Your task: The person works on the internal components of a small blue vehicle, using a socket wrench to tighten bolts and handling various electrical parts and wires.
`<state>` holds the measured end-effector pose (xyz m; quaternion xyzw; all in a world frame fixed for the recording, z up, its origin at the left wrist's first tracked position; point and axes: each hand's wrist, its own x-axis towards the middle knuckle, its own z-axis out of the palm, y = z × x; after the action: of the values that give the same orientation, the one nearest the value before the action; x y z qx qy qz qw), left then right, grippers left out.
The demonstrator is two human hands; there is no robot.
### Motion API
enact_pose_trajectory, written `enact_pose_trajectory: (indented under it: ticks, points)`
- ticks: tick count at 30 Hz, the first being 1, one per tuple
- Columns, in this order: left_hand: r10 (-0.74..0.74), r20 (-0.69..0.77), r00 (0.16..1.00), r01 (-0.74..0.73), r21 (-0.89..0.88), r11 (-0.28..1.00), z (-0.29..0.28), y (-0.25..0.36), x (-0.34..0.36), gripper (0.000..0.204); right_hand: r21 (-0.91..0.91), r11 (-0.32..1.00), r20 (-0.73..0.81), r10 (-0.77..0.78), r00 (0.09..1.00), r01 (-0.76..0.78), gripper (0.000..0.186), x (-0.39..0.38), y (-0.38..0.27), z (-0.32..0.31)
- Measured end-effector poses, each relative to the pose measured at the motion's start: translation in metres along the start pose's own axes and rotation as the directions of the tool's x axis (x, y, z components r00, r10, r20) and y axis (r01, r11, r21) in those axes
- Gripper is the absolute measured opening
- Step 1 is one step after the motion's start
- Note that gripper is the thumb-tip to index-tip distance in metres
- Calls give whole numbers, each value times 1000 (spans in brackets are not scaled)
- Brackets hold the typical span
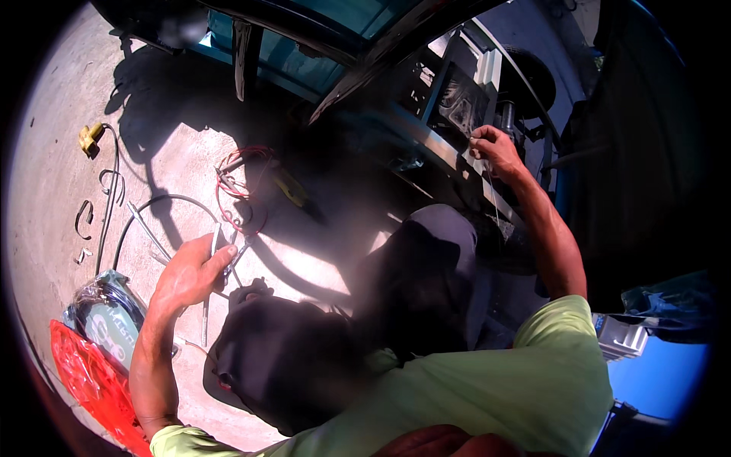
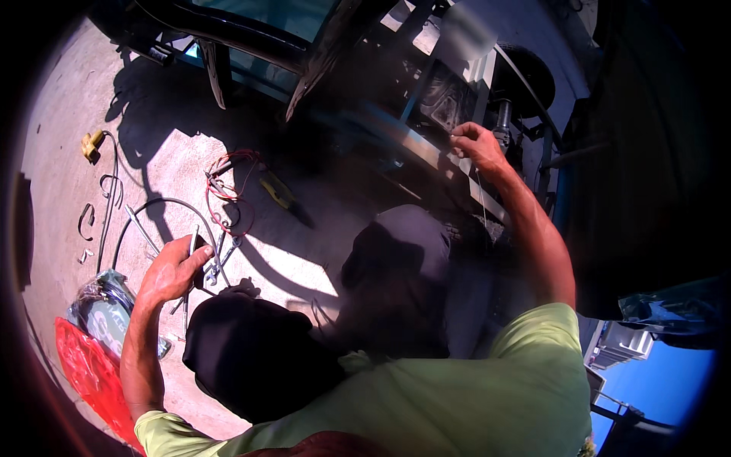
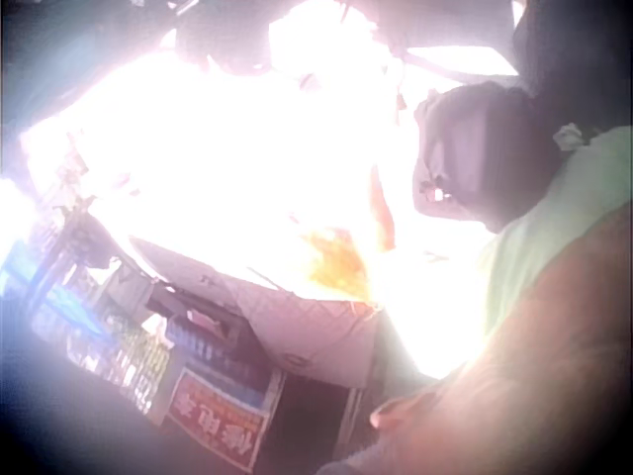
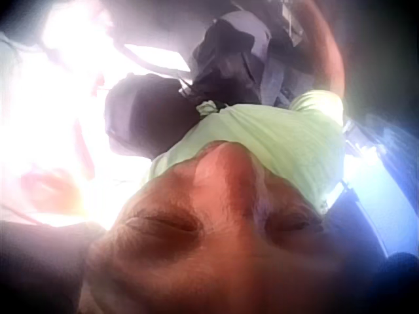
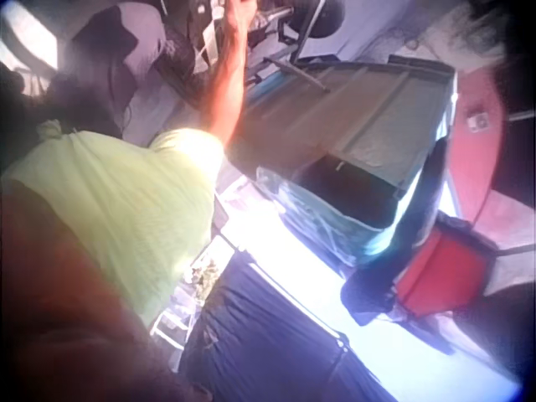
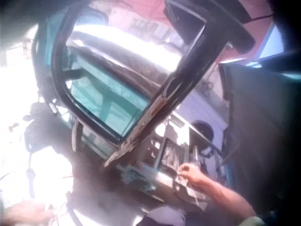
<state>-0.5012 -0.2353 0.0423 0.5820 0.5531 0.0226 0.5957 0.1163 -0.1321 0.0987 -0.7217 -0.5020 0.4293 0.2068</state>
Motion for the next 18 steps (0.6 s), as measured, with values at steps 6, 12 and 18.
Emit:
enact_pose_trajectory:
  ticks: [6,12,18]
  points:
    - [22,-40,999,-30,-216,976,-3,60,-21,38,-297,913,-263,-360,895,280,26,71,26,-52]
    - [174,24,984,-173,-46,984,27,169,12,29,-540,678,-183,-674,716,499,25,133,46,-80]
    - [-49,175,983,47,15,999,52,264,68,33,-537,635,-170,-726,666,555,27,182,60,-83]
